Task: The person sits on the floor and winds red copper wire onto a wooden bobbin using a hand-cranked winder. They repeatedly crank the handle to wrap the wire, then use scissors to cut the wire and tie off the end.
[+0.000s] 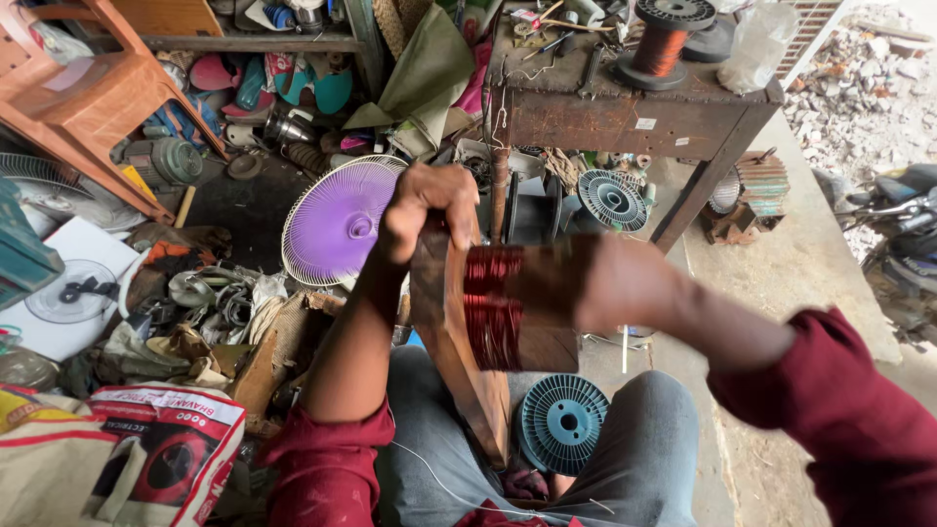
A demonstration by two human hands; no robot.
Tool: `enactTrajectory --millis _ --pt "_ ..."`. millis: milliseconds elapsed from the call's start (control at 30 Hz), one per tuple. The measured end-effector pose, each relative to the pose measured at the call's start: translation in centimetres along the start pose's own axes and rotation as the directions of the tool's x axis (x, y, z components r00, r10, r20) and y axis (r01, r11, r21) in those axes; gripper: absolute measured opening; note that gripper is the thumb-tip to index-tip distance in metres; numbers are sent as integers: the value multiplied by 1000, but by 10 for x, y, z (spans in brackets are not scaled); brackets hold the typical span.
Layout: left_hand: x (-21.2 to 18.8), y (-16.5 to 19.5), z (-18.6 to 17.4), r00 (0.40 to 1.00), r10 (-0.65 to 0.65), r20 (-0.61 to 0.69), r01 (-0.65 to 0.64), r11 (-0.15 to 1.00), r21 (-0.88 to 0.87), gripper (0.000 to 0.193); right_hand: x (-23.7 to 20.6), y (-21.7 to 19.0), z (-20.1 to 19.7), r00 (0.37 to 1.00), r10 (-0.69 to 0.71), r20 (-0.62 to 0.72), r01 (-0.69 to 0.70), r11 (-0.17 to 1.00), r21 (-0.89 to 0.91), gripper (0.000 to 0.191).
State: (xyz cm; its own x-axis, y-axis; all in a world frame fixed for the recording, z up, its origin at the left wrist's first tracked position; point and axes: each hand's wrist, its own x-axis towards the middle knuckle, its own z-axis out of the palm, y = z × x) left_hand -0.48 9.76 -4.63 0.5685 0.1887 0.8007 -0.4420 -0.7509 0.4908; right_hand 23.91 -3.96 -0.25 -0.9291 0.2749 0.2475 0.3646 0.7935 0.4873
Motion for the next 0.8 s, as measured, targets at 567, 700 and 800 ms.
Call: enactTrajectory --millis 567,700,800 --pt "21 7 -8 992 -43 119 68 973 -221 84 -55 38 173 836 542 79 -443 585 679 15" --pt "29 -6 -7 990 -25 138 67 948 -311 82 -89 -23 230 674 729 119 -358 181 916 36" --pt "45 -23 0 978 107 181 -36 933 -358 80 -110 -47 260 619 738 270 -527 135 839 43"
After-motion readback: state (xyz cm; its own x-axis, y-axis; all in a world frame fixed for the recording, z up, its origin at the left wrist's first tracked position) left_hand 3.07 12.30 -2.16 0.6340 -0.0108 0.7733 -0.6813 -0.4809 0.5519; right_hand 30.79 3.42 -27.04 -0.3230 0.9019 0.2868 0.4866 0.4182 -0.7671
